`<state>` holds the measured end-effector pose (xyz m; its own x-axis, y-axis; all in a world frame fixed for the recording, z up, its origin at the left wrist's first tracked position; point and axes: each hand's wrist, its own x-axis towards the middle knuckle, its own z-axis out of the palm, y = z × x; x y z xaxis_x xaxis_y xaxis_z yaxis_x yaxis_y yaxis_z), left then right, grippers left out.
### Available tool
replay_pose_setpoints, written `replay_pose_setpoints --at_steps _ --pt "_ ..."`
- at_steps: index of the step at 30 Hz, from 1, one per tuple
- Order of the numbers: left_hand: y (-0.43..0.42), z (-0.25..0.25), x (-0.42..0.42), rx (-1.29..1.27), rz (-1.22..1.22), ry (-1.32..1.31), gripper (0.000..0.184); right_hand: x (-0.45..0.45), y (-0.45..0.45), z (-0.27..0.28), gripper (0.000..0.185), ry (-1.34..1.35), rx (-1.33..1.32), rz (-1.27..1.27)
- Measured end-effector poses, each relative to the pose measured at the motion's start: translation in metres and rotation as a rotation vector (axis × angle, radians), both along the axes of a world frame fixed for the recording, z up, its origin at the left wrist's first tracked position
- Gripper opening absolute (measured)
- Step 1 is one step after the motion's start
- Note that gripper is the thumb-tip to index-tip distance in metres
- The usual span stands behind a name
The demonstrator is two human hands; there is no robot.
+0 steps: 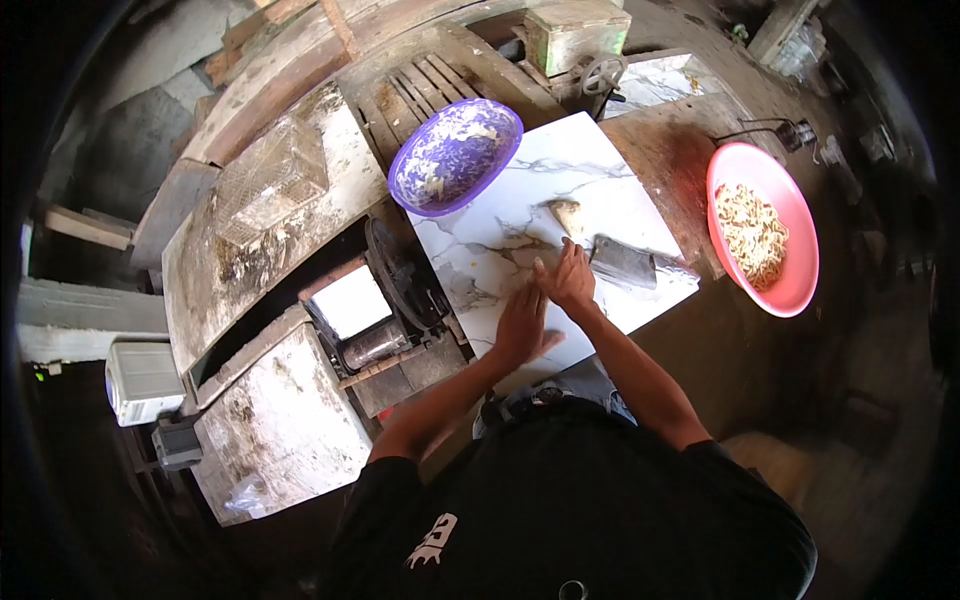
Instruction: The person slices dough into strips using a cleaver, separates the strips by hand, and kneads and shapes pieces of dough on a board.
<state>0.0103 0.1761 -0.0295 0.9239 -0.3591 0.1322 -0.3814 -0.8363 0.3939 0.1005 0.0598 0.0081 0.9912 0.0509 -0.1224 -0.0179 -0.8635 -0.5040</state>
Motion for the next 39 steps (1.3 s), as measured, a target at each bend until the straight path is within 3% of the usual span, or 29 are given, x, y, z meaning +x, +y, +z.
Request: replay_pose_setpoints --at_steps 3,4,11,14,15,16,17,19,23,27,28,29,31,36,38,39 --pt "-0.010 0.002 -0.013 0.041 0.039 0.007 0.104 -0.007 0.017 0.013 0.068 0.031 -0.133 0.012" --pt "-0.013 0.005 -0.014 0.043 0.058 0.062 0.106 -0.013 0.027 0.003 0.060 -0.113 -0.239 -0.039" --pt "-0.018 0.013 -0.015 -0.086 0.153 0.056 0.098 0.015 0.006 0.007 0.043 -0.073 -0.249 0.064" --pt "-0.014 0.014 -0.007 -0.085 0.130 0.031 0.094 0.036 -0.021 -0.037 0.042 -0.245 -0.208 0.105" --pt "-0.014 0.012 -0.005 -0.129 0.153 0.046 0.089 0.042 -0.026 -0.049 0.042 -0.339 -0.193 0.112" --pt "-0.013 0.013 -0.004 -0.173 0.176 0.062 0.084 0.048 -0.027 -0.025 0.041 -0.159 -0.138 0.085" --pt "-0.012 0.013 -0.001 -0.176 0.183 0.062 0.084 0.055 -0.034 -0.029 0.039 -0.172 -0.117 0.107" --pt "-0.007 0.017 0.002 -0.434 0.253 0.244 0.077 0.056 -0.035 -0.025 0.036 -0.238 -0.122 0.132" --pt "-0.019 0.020 -0.013 -0.133 0.041 0.052 0.064 0.019 -0.002 -0.023 0.031 -0.367 -0.171 0.178" --pt "-0.028 0.029 -0.024 0.028 0.021 0.302 0.075 0.003 0.015 -0.026 0.038 -0.435 -0.266 0.233" --pt "-0.029 0.016 -0.025 -0.004 0.041 0.137 0.077 0.019 0.005 -0.036 0.037 -0.518 -0.267 0.203" --pt "-0.029 0.016 -0.026 -0.002 0.037 0.140 0.077 0.035 -0.008 -0.044 0.035 -0.603 -0.267 0.173" --pt "-0.028 0.019 -0.022 0.042 0.033 0.214 0.077 0.065 -0.031 -0.025 0.026 -0.312 -0.226 0.196" --pt "-0.014 0.023 -0.020 -0.042 -0.023 0.261 0.065 0.036 -0.014 -0.020 0.034 -0.480 -0.192 0.411" --pt "-0.003 0.057 -0.021 -0.178 -0.031 0.597 0.055 -0.001 0.003 -0.008 0.039 -0.404 -0.267 0.563" --pt "0.001 0.060 -0.024 -0.183 -0.021 0.604 0.055 -0.019 0.011 -0.002 0.036 -0.392 -0.246 0.643"
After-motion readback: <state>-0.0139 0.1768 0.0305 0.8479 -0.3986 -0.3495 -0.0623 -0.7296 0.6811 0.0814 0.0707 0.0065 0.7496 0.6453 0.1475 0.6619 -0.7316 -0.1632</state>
